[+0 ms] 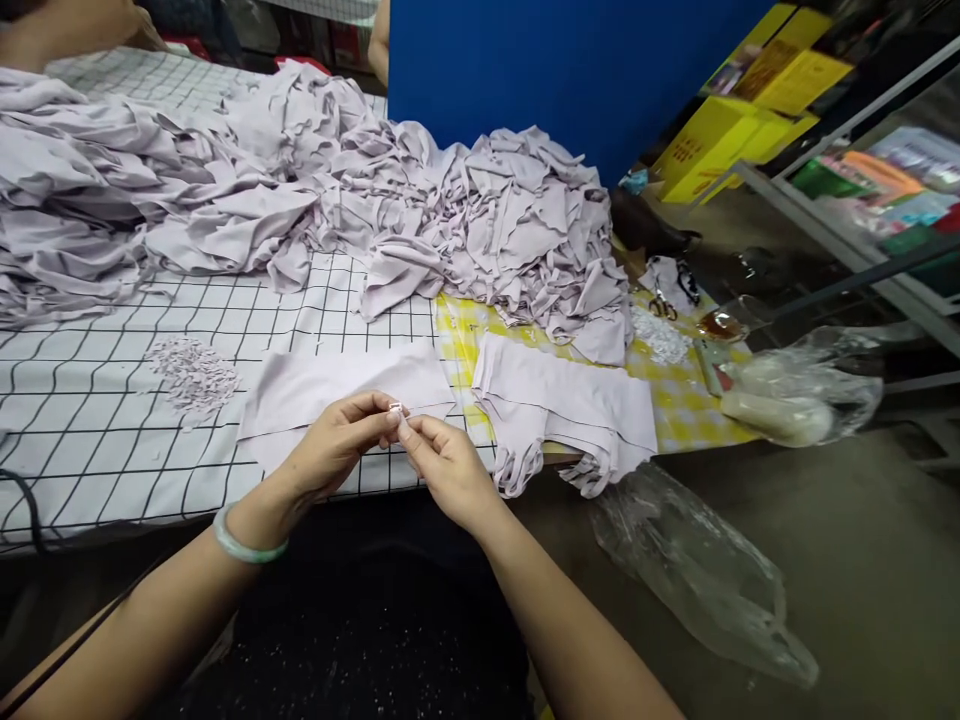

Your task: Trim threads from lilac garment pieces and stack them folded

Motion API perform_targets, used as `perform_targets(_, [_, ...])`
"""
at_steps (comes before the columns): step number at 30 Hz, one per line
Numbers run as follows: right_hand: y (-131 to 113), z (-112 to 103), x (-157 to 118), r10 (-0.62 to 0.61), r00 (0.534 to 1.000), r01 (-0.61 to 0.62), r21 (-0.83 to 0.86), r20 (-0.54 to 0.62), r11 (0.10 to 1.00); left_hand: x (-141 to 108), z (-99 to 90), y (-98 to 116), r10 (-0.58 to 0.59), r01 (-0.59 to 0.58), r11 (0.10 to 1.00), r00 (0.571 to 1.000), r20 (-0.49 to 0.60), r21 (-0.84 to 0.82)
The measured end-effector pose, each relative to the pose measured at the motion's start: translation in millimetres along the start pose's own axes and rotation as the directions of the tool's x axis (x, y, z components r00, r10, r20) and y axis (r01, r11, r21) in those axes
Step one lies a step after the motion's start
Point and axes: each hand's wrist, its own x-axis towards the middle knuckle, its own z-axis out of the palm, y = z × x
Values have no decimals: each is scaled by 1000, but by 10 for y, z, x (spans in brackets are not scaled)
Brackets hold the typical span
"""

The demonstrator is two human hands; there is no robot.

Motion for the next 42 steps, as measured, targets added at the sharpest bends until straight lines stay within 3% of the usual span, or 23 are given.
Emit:
perform_targets(5, [13, 17, -57, 15, 1000, -17, -109, -18, 994, -56, -16, -87, -20, 20, 1000, 1000, 8, 14])
perform_targets(8, [51, 13, -106, -13, 997, -2, -187, -79, 982, -109, -26, -114, 29, -37, 986, 998, 50, 161])
perform_targets(10, [103, 2, -114, -6, 994, -14, -185, -108, 983, -108, -68, -146, 125, -143, 932, 989, 75, 334])
perform_targets(12, [164, -15, -81, 73, 990, -86, -109, -119, 990, -47, -148, -193, 290, -287, 779, 953, 86, 558])
perform_targets(14, [211, -31, 1, 176, 976, -176, 9, -131, 984, 72, -249, -246, 430, -373, 529, 892, 138, 762])
perform_targets(16, [225, -37, 117, 236, 960, -222, 107, -151, 969, 215, -342, -294, 451, -385, 310, 864, 222, 869])
perform_targets(19, [191, -14, 294, 283, 944, -255, 169, -168, 952, 380, -424, -334, 391, -390, 196, 873, 293, 900])
perform_targets(21, [156, 25, 384, 324, 933, -295, 184, -157, 938, 428, -441, -336, 405, -396, 216, 868, 287, 892])
perform_targets(24, [114, 97, 475, 360, 919, -325, 209, -158, 922, 436, -440, -309, 439, -385, 319, 870, 224, 866])
perform_targets(29, [72, 181, 580, 343, 900, -248, 330, -268, 911, 429, -407, -249, 377, -307, 462, 917, 129, 832])
perform_targets(35, [103, 219, 641, 351, 867, -187, 423, -354, 887, 445, -354, -240, 367, -221, 540, 930, 10, 812])
perform_targets(42, [95, 227, 663, 353, 862, -183, 426, -364, 886, 443, -358, -228, 357, -224, 572, 934, 6, 789])
